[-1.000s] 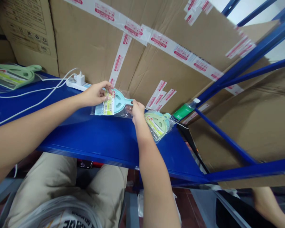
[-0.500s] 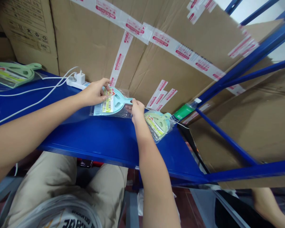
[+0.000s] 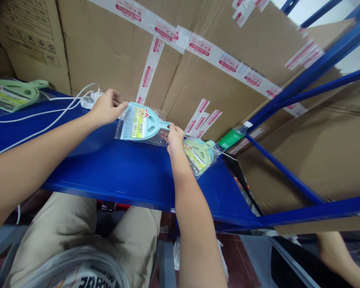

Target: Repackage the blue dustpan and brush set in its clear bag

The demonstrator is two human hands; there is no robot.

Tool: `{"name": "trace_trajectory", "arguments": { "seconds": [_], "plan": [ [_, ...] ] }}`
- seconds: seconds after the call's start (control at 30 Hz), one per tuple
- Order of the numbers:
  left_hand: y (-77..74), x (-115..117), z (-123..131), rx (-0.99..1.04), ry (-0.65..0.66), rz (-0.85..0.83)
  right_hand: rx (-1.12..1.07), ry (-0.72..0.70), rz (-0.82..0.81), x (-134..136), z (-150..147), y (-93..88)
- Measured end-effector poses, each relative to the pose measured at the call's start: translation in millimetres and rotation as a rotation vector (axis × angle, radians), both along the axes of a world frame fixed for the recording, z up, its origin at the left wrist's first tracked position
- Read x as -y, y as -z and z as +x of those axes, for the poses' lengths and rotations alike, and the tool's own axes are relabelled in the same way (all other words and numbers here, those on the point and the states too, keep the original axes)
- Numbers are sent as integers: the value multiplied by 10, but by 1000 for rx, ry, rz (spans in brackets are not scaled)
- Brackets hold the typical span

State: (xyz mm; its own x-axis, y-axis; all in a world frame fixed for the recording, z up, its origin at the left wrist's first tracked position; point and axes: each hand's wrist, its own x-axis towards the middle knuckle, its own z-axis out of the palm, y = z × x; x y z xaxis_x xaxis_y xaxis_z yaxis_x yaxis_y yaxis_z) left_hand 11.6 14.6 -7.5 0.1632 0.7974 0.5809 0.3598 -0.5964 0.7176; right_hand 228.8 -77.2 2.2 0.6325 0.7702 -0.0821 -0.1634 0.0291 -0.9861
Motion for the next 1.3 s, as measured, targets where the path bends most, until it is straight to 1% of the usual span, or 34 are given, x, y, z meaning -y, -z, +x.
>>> {"name": "trace_trajectory", "arguments": {
  "seconds": [0.1,0.13,0.17,0.27,0.37,0.43,0.6,0.7,0.93,1.07,1.17,1.3],
  "plan": [
    [77,-89,55,65,131,-353,13,0,13,4,0,-5],
    [95,-99,75,93,160,-439,11,1,15,3,1,-3],
    [108,-102,91,127,177,-489,6,2,16,2,3,-1],
    [127,-89,96,198,215,-499,-4,21,16,-3,12,6],
    [108,-46,65,141,278,-550,0,40,15,-13,27,13],
    [69,11,57,130,259,-586,4,48,13,-23,43,20],
    [-95,217,93,174,100,-659,-20,29,-17,-41,96,34],
    [-171,295,107,191,47,-674,-31,20,-26,-46,121,38],
    [-211,292,76,200,17,-671,-38,23,-43,-31,153,22],
    [-225,298,52,195,39,-667,-36,28,-53,-2,185,-8],
    [-237,306,43,145,54,-673,-23,11,-64,1,222,-18],
    [-246,305,38,33,37,-666,-40,19,-73,-7,310,-17]
  ]
}}
